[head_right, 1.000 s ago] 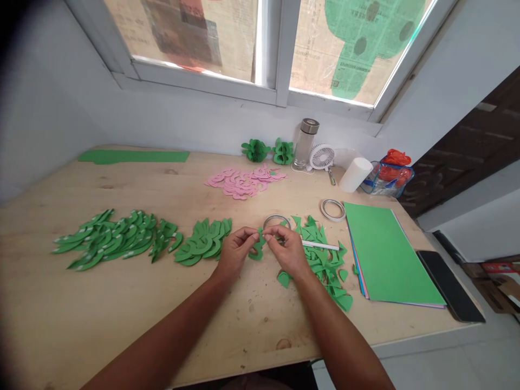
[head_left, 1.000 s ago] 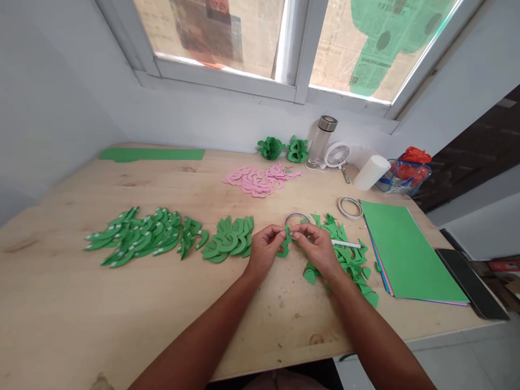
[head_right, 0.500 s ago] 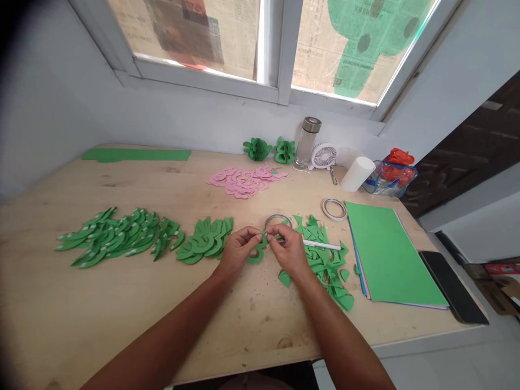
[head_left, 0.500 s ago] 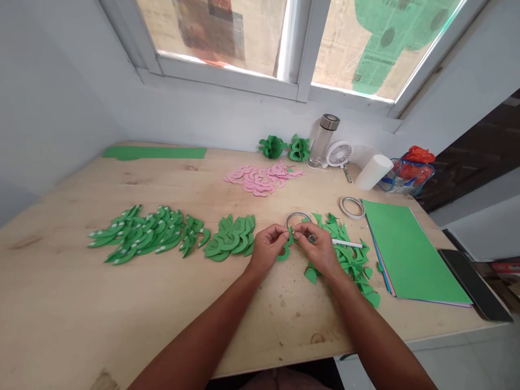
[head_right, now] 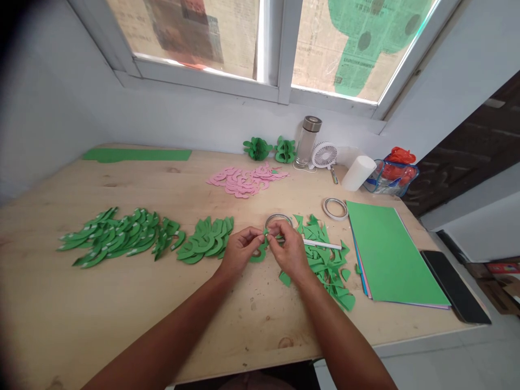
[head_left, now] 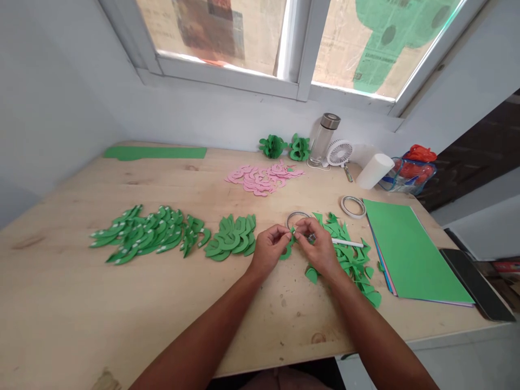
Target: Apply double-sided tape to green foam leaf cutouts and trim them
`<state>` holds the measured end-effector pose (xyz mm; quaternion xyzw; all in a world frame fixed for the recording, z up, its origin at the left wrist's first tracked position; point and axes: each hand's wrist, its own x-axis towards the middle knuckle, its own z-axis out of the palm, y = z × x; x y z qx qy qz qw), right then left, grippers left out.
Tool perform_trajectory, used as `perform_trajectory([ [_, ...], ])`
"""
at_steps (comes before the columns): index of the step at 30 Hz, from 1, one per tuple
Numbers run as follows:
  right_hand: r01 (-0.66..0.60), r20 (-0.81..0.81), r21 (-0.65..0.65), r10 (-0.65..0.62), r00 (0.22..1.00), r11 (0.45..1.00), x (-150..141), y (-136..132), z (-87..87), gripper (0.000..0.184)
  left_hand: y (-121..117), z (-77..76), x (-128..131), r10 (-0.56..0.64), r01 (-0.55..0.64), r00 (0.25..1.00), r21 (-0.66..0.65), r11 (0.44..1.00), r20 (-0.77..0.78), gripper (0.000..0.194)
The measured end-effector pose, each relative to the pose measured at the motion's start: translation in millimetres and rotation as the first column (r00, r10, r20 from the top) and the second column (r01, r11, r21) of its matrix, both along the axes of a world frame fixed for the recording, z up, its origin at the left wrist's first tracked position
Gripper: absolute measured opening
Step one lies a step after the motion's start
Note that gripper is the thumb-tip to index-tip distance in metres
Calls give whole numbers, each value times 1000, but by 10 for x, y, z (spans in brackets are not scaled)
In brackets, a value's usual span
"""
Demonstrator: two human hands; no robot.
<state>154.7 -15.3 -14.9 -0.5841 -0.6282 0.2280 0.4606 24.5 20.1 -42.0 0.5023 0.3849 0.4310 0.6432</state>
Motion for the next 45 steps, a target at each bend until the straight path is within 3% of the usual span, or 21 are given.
perform_trajectory([
  [8, 11, 122, 10, -13, 993, 1000, 0, -18, 5, 25, -6, -43, -18, 33, 6, 989, 265, 964, -141, 15],
  [13, 19, 222, 37, -27, 975, 999, -1, -26, 17, 26, -18, -10, -32, 71, 25, 965, 358, 933, -252, 15],
  [22, 24, 305, 60, -41, 951, 998, -2, -32, 16, 28, -20, -22, -34, 101, 69, 933, 446, 892, -345, 15],
  [45, 49, 272, 16, -51, 961, 999, -28, -25, -55, 29, -64, -7, -34, 200, 105, 872, 569, 816, -447, 13],
])
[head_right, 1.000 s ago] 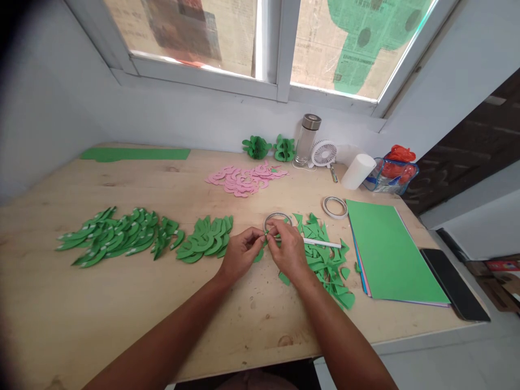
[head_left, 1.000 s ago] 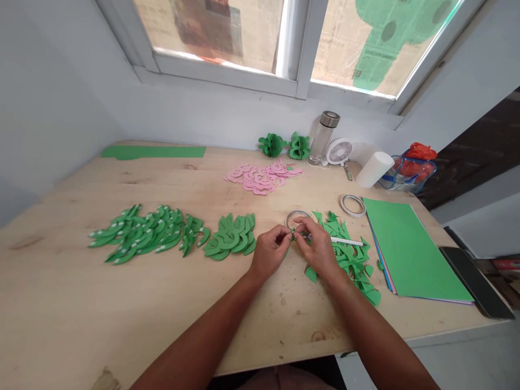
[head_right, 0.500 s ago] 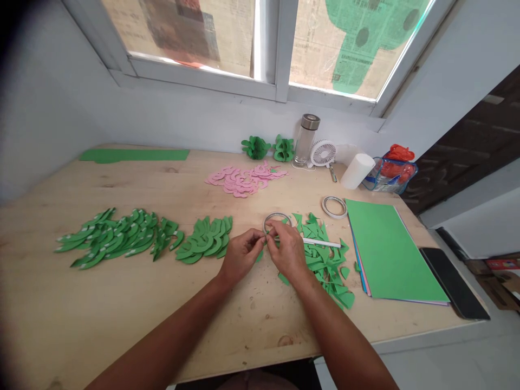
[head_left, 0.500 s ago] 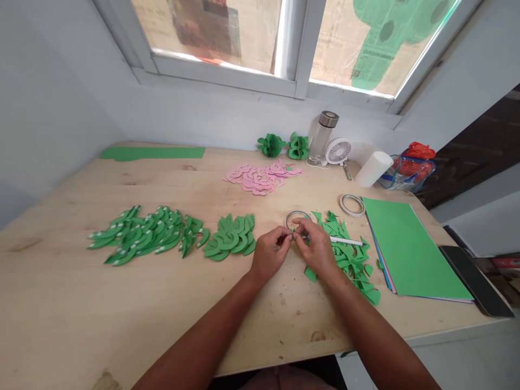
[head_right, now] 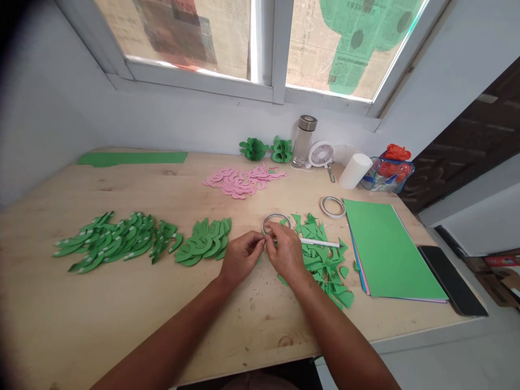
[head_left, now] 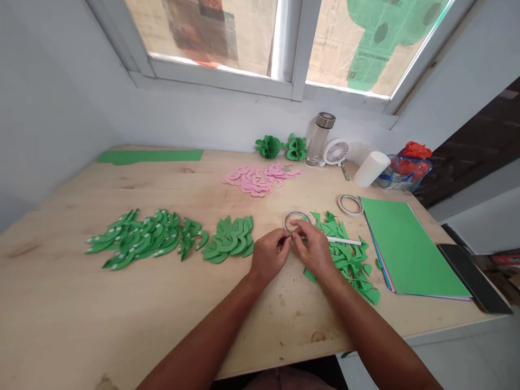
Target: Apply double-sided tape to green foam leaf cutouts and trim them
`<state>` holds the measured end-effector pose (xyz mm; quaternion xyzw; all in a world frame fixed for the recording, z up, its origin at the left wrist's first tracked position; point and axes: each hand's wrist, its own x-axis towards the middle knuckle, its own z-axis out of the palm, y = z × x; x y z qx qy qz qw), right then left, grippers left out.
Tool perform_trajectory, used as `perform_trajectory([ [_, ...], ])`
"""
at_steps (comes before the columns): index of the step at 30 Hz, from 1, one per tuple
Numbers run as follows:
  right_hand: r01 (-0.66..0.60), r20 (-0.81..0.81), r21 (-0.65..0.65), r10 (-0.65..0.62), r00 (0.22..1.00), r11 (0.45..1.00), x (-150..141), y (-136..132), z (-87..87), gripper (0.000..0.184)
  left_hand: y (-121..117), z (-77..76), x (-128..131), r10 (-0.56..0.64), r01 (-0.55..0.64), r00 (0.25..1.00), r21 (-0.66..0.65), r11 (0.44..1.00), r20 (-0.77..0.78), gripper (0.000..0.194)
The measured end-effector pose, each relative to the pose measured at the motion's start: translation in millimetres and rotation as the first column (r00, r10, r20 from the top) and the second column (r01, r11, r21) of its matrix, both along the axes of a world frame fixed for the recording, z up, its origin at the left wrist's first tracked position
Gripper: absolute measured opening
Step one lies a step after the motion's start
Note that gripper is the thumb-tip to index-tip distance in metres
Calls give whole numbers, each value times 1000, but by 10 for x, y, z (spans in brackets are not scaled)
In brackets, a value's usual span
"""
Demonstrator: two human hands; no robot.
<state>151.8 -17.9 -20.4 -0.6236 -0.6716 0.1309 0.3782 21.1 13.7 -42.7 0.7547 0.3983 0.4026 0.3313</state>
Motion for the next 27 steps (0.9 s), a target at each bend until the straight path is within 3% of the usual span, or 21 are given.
perform_trajectory([
  [9, 4, 54, 17, -4, 999, 1000, -19, -5, 8, 30, 2, -52, -5, 27, -22, 997, 57, 998, -74, 14],
  [19, 5, 76, 19, -6, 997, 1000, -31, -9, 15, 29, 20, -98, 6, 87, -52, 983, 215, 975, -159, 13],
  [23, 23, 82, 7, -24, 996, 1000, -33, -12, 14, 28, 10, -78, 2, 72, -47, 989, 193, 980, -126, 13],
  [27, 35, 56, 4, -35, 998, 999, -23, -10, 8, 28, -1, -33, 4, 61, -59, 998, 68, 996, -28, 12],
])
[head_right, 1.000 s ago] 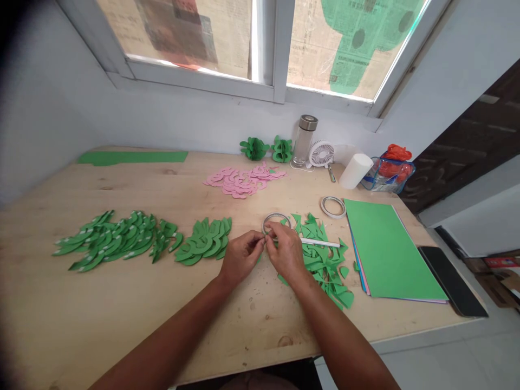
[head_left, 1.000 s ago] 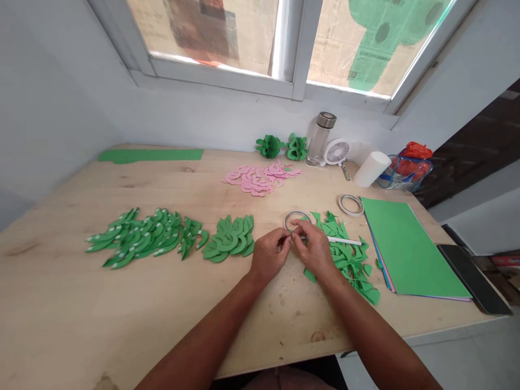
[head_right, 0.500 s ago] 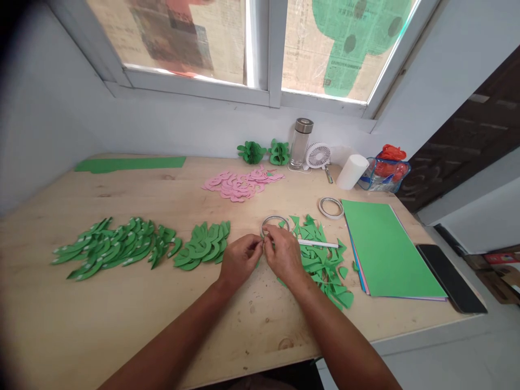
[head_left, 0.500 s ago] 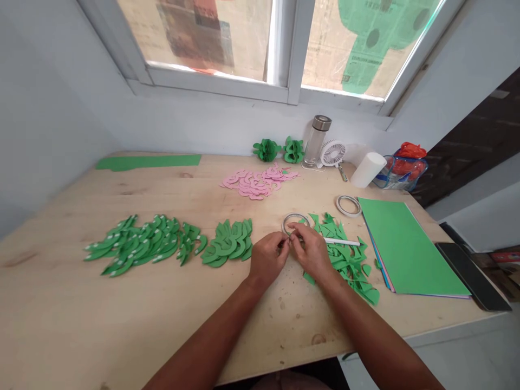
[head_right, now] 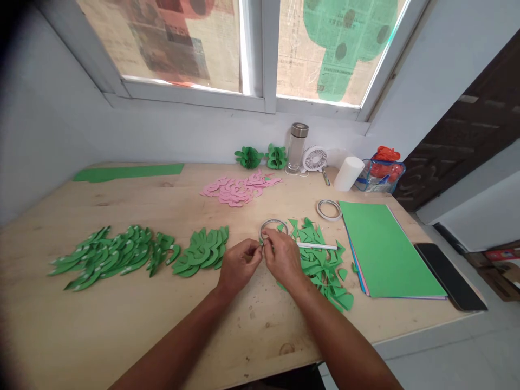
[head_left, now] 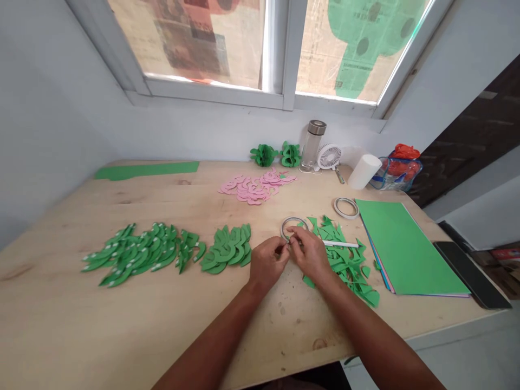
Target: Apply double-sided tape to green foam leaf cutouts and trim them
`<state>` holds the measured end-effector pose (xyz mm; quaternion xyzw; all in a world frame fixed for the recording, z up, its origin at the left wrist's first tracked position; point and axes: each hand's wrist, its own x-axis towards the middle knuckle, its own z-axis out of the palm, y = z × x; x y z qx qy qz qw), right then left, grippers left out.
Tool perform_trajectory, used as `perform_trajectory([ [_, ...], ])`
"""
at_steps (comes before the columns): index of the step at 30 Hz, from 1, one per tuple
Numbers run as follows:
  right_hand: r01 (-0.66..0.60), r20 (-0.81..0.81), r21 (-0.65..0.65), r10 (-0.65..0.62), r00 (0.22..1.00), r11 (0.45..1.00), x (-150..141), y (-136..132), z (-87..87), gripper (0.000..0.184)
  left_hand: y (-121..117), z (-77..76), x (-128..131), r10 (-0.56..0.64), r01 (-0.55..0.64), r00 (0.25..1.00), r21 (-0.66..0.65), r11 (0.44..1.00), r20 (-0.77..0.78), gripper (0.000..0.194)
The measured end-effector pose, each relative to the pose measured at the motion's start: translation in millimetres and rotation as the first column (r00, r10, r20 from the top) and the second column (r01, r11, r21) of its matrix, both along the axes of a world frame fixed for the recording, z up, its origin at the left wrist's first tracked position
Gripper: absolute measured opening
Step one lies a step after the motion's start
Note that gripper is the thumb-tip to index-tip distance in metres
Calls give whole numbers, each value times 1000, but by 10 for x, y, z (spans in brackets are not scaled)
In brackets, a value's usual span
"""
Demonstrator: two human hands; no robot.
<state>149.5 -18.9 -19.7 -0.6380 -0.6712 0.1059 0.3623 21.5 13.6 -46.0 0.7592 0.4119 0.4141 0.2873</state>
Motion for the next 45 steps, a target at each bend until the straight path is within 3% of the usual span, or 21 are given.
perform_trajectory([
  [4, 6, -90, -7, -6, 996, 1000, 17, 4, -5, 26, 7, 31, 9, -9, 53, 976, -200, 978, 216, 11],
  [8, -21, -310, -53, 3, 951, 998, 37, 27, -30, 20, 22, 44, 19, 51, 177, 888, -442, 879, 458, 16],
  [11, -68, -473, -87, 19, 881, 994, 46, 55, -55, 19, 30, 50, 25, 114, 213, 841, -518, 829, 528, 21],
  [21, -123, -647, -90, 36, 762, 988, 17, 62, -20, 23, 28, 62, 27, 126, 228, 828, -533, 815, 546, 21],
  [30, -78, -602, -130, -16, 798, 988, 17, 73, -38, 20, 6, 91, 31, 128, 237, 825, -543, 806, 551, 19],
  [45, -94, -623, -130, -7, 782, 987, 21, 80, -73, 12, -7, 141, 15, 87, 263, 831, -526, 808, 550, 17],
])
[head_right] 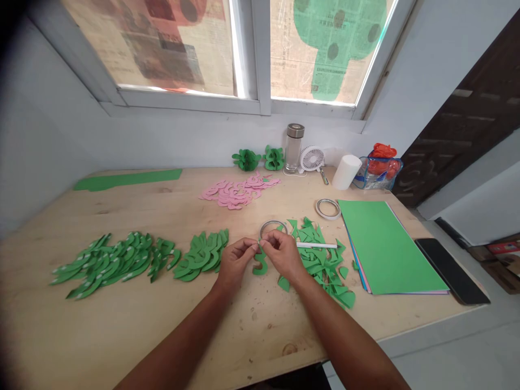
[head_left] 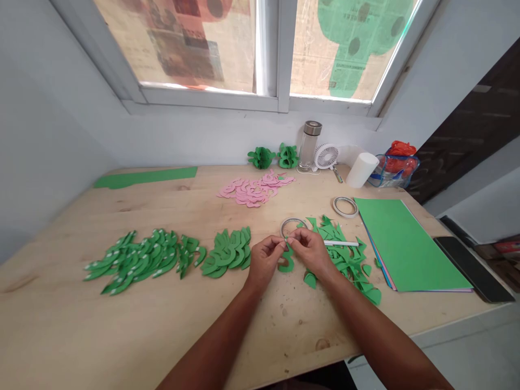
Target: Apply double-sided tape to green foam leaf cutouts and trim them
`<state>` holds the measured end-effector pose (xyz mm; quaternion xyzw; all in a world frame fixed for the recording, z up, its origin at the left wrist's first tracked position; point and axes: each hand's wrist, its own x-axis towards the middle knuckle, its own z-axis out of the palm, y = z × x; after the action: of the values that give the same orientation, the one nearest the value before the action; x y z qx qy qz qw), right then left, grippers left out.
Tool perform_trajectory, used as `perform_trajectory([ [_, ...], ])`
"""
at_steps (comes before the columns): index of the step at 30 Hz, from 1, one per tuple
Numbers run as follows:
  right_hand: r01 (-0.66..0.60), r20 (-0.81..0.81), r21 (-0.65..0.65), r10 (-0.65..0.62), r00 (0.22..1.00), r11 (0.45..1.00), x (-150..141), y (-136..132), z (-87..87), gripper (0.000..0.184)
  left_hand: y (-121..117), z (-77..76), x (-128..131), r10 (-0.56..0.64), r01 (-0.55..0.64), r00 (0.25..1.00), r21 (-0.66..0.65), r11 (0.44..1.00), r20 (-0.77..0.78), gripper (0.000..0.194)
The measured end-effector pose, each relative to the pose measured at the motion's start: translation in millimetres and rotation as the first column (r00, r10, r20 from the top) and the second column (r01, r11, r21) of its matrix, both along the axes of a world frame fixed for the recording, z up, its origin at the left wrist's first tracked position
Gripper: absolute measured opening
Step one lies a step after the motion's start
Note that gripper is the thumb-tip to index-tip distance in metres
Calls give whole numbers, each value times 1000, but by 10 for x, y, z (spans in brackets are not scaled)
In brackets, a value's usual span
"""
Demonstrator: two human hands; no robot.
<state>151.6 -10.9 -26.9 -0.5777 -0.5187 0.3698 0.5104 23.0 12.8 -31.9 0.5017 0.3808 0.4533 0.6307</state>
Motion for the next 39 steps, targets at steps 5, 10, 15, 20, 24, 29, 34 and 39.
perform_trajectory([
  [5, -7, -8, -1, 7, 1000, 1000, -8, 2, 5, 9, -1, 19, 12, 4, -4, 1000, 17, 1000, 2, 15],
  [10, 0, -6, -14, 0, 1000, 1000, -11, 1, 18, 7, -9, 27, 18, 7, -7, 1000, 10, 1000, 0, 15],
  [15, -15, -10, -6, 15, 1000, 1000, -2, 4, 7, 8, -7, 54, 5, -4, 4, 1000, 27, 1000, -5, 14],
  [20, -18, -15, -14, 18, 1000, 1000, 7, 9, -2, 8, -10, 42, 10, -10, 11, 1000, 36, 999, -5, 15],
  [24, -14, -7, -24, 14, 1000, 1000, 6, 6, 2, 8, -11, -2, 17, -8, 10, 1000, 91, 996, -22, 14],
  [29, -18, -4, -41, 17, 1000, 999, -1, 4, -1, 7, -5, -52, 11, -15, 21, 999, 135, 991, -48, 14],
  [34, 2, 45, -43, 0, 999, 999, -2, -2, 8, 5, 5, -103, 4, -14, 28, 997, 186, 982, -78, 13],
  [39, -4, 89, -25, 6, 996, 1000, -2, -10, 22, 4, 11, -126, -7, -19, 40, 995, 210, 977, -102, 12],
])
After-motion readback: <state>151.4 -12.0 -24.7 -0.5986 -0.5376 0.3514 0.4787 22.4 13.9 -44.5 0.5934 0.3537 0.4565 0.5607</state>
